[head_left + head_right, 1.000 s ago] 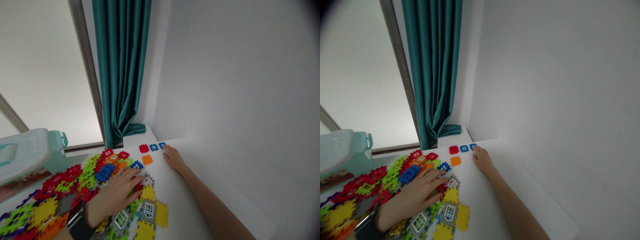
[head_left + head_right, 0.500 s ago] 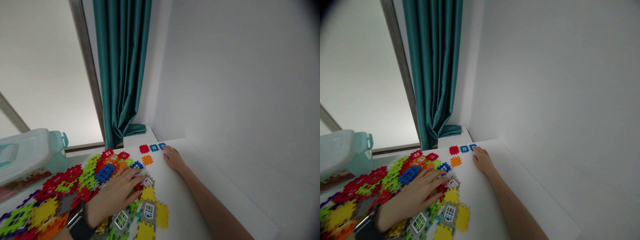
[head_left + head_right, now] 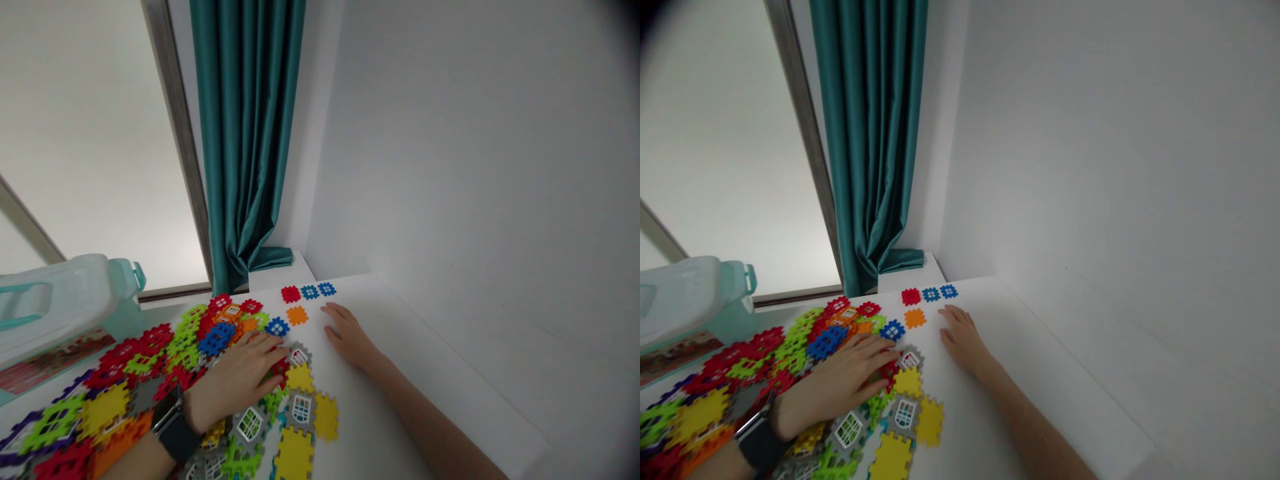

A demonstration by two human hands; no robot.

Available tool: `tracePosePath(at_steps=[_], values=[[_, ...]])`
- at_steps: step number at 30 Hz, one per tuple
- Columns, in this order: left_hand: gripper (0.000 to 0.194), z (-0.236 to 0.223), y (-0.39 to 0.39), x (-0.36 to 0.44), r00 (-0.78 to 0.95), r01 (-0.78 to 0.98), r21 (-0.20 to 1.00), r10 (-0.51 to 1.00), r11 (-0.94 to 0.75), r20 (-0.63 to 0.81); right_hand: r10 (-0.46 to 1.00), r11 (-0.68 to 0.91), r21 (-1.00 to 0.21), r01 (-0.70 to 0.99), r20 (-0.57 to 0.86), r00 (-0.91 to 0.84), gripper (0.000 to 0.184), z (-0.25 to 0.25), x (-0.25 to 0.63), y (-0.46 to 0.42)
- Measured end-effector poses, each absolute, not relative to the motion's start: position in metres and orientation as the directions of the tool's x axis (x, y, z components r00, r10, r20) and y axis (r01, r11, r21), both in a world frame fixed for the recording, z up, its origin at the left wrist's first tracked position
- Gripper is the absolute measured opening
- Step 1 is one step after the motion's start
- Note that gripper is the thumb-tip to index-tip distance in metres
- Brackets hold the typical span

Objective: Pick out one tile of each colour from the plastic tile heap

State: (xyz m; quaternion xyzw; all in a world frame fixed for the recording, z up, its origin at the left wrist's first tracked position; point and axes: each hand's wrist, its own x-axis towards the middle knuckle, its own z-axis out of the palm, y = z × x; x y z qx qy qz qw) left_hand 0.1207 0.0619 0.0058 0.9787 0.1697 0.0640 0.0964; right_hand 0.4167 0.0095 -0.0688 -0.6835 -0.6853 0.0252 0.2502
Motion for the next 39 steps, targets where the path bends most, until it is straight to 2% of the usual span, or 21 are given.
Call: tracePosePath(at_steps=[3,5,8,11,17,24,31,36,39], values=[[0.046,0.005,0.059,0.12,0.951,0.274,0.224,0.299,-0.935,0.083,0.952,0.152,-0.407,0.901,0.307,-0.022,0.039,-0.059,0.393,-0.015],[0.051,0.003,0.056,0.119,0.959,0.255,0.23,0.277,-0.939,0.068,0.95,0.237,-0.484,0.843,0.295,-0.098,0.037,-0.054,0.377,-0.031],[0.056,0.0,0.053,0.119,0.962,0.252,0.239,0.268,-0.938,0.04,0.956,0.228,-0.512,0.828,0.28,-0.09,0.044,-0.057,0.352,-0.054],[0.054,-0.001,0.05,0.118,0.96,0.263,0.25,0.279,-0.932,0.032,0.965,0.213,-0.444,0.871,0.238,-0.114,0.053,-0.065,0.329,-0.068],[0.052,0.002,0.05,0.107,0.952,0.28,0.236,0.301,-0.931,0.06,0.963,0.21,-0.301,0.93,0.229,-0.143,0.054,-0.07,0.3,-0.068],[0.04,0.003,0.053,0.083,0.934,0.308,0.2,0.335,-0.93,0.123,0.953,0.232,-0.293,0.928,0.258,-0.157,0.054,-0.07,0.277,-0.055],[0.033,0.006,0.05,0.076,0.914,0.351,0.201,0.381,-0.914,0.136,0.933,0.282,-0.392,0.876,0.326,-0.155,0.046,-0.063,0.298,-0.023],[0.024,0.008,0.05,0.075,0.904,0.357,0.215,0.394,-0.909,0.165,0.903,0.332,-0.228,0.916,0.357,-0.238,0.042,-0.054,0.328,0.014],[0.03,0.009,0.052,0.074,0.901,0.357,0.212,0.396,-0.91,0.18,0.898,0.347,-0.205,0.915,0.355,-0.261,0.036,-0.053,0.333,0.027]])
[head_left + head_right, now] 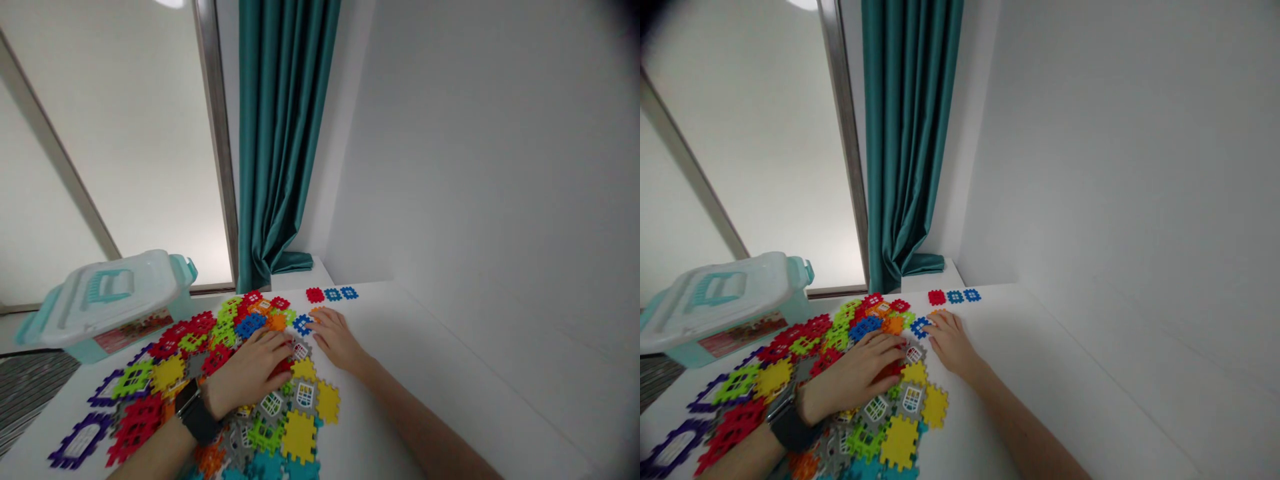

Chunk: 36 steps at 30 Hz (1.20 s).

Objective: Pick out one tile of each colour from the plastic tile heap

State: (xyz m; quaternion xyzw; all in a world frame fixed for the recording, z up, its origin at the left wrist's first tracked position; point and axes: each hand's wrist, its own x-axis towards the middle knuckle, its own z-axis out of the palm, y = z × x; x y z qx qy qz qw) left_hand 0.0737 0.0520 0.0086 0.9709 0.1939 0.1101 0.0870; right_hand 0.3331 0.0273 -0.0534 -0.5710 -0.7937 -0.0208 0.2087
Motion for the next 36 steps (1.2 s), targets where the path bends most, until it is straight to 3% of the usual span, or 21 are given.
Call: tracePosePath(at_steps=[7,17,25,36], values=[[0.027,0.011,0.056,0.074,0.885,0.378,0.196,0.416,-0.905,0.211,0.883,0.394,-0.207,0.895,0.355,-0.307,0.021,-0.057,0.328,0.042],[0.022,0.012,0.063,0.074,0.867,0.372,0.22,0.422,-0.902,0.263,0.861,0.458,-0.21,0.864,0.348,-0.371,0.02,-0.056,0.327,0.046],[0.024,0.015,0.069,0.072,0.866,0.381,0.224,0.431,-0.897,0.252,0.918,0.338,-0.221,0.915,0.291,-0.268,0.047,-0.053,0.339,0.044],[0.027,0.011,0.071,0.072,0.859,0.386,0.222,0.436,-0.895,0.267,0.915,0.357,-0.258,0.898,0.292,-0.28,0.043,-0.054,0.345,0.045]])
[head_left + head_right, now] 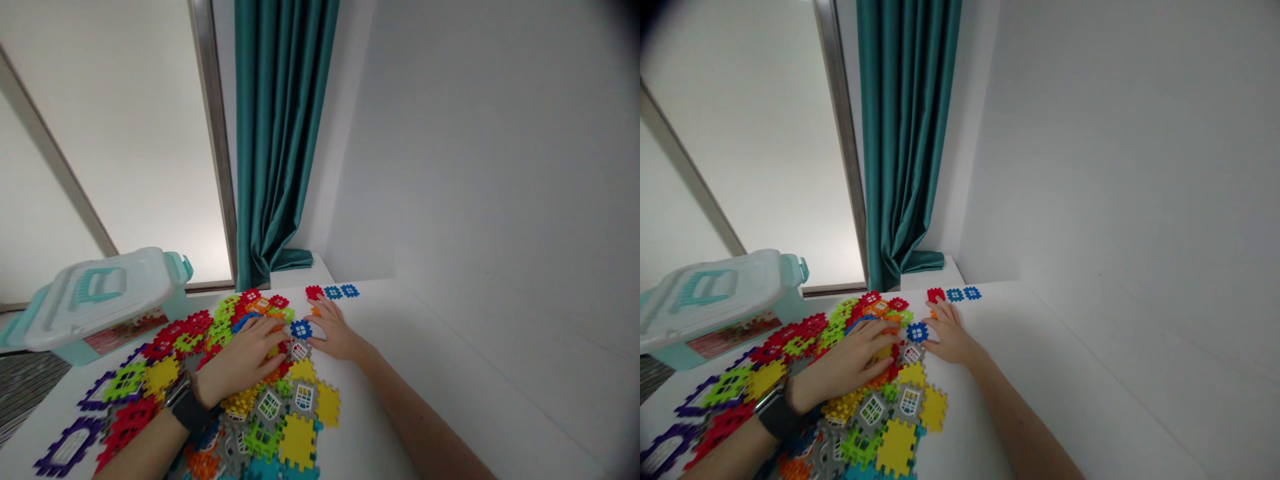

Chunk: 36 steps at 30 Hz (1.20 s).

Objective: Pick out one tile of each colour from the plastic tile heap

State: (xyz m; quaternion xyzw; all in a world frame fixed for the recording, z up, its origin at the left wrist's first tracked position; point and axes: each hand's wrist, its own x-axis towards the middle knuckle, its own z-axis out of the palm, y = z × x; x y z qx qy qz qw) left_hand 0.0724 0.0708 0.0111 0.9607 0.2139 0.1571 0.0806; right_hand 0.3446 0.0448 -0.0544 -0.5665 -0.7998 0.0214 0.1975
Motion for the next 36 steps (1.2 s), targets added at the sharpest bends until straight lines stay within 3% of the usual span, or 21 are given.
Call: tracePosePath(at_steps=[12,19,28,36], values=[[0.027,0.012,0.074,0.072,0.814,0.474,0.193,0.511,-0.859,0.275,0.784,0.433,-0.181,0.883,0.56,-0.269,0.038,-0.038,0.338,0.036],[0.059,0.012,0.073,0.073,0.775,0.468,0.182,0.501,-0.865,0.386,0.691,0.533,-0.122,0.837,0.633,-0.348,0.041,-0.02,0.318,0.001],[0.052,0.019,0.067,0.074,0.8,0.427,0.072,0.413,-0.902,0.435,0.609,0.577,-0.076,0.813,0.704,-0.366,0.046,-0.013,0.309,-0.006],[0.048,0.018,0.069,0.074,0.742,0.386,0.25,0.459,-0.888,0.488,0.559,0.621,-0.035,0.783,0.72,-0.411,0.03,-0.007,0.307,-0.007]])
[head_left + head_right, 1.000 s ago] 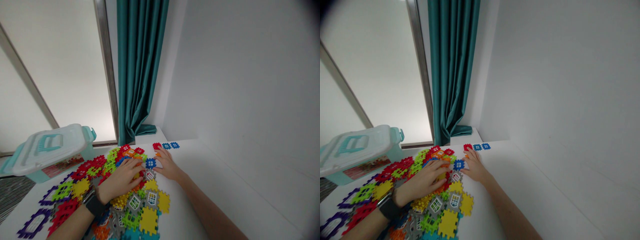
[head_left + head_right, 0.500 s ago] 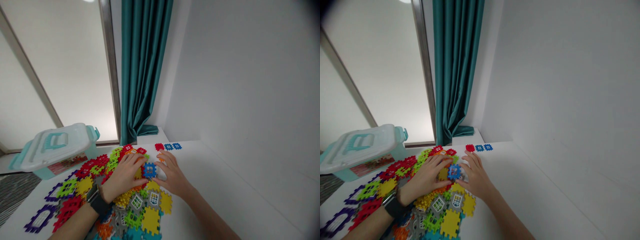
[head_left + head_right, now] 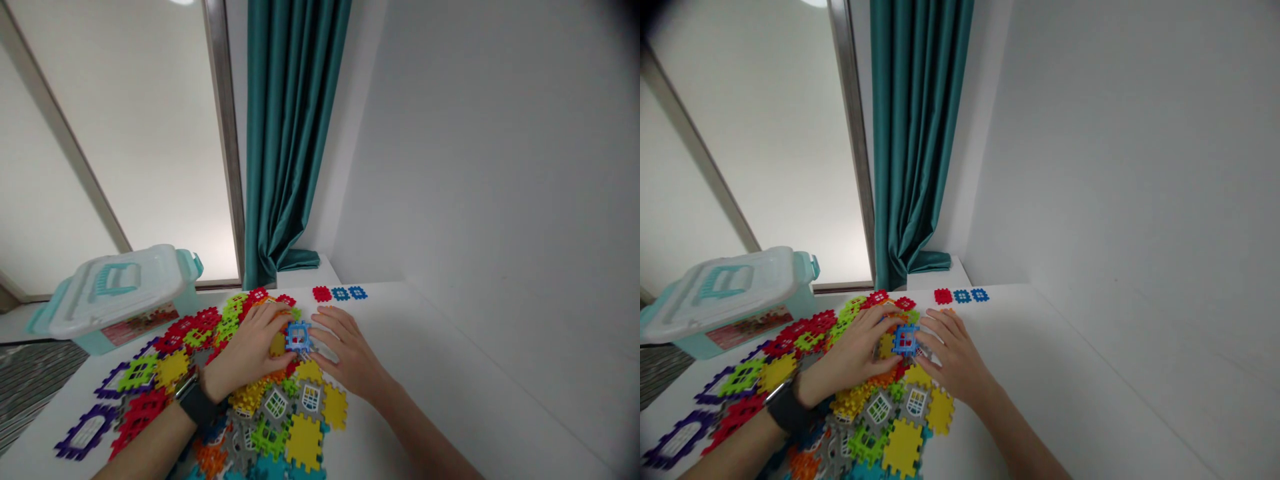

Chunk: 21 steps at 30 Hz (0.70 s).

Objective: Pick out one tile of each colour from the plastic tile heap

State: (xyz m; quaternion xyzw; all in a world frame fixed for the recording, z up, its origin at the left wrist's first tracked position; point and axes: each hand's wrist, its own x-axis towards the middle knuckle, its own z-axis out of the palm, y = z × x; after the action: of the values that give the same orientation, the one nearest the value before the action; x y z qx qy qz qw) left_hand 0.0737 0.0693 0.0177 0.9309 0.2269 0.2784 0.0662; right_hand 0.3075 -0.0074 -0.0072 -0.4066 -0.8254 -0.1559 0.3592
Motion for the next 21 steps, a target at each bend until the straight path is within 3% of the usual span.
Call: tracePosePath(at_steps=[4,6,11,17,21], values=[[0.046,0.017,0.068,0.073,0.743,0.325,0.369,0.476,-0.871,0.47,0.497,0.661,-0.007,0.75,0.752,-0.432,0.022,-0.007,0.308,-0.008],[0.041,0.015,0.069,0.074,0.766,0.299,0.396,0.466,-0.868,0.443,0.499,0.679,-0.047,0.733,0.761,-0.413,0.021,-0.008,0.308,-0.009],[0.03,0.013,0.071,0.073,0.787,0.297,0.384,0.451,-0.874,0.42,0.63,0.629,-0.349,0.695,0.752,-0.193,0.016,-0.012,0.302,-0.01],[0.057,0.014,0.068,0.073,0.789,0.314,0.233,0.39,-0.92,0.474,0.846,0.427,-0.699,0.574,0.533,0.021,0.016,-0.017,0.294,-0.008],[0.064,0.014,0.067,0.073,0.827,0.332,0.136,0.357,-0.934,0.434,0.897,0.346,-0.785,0.514,0.438,0.064,0.015,-0.015,0.293,-0.008]])
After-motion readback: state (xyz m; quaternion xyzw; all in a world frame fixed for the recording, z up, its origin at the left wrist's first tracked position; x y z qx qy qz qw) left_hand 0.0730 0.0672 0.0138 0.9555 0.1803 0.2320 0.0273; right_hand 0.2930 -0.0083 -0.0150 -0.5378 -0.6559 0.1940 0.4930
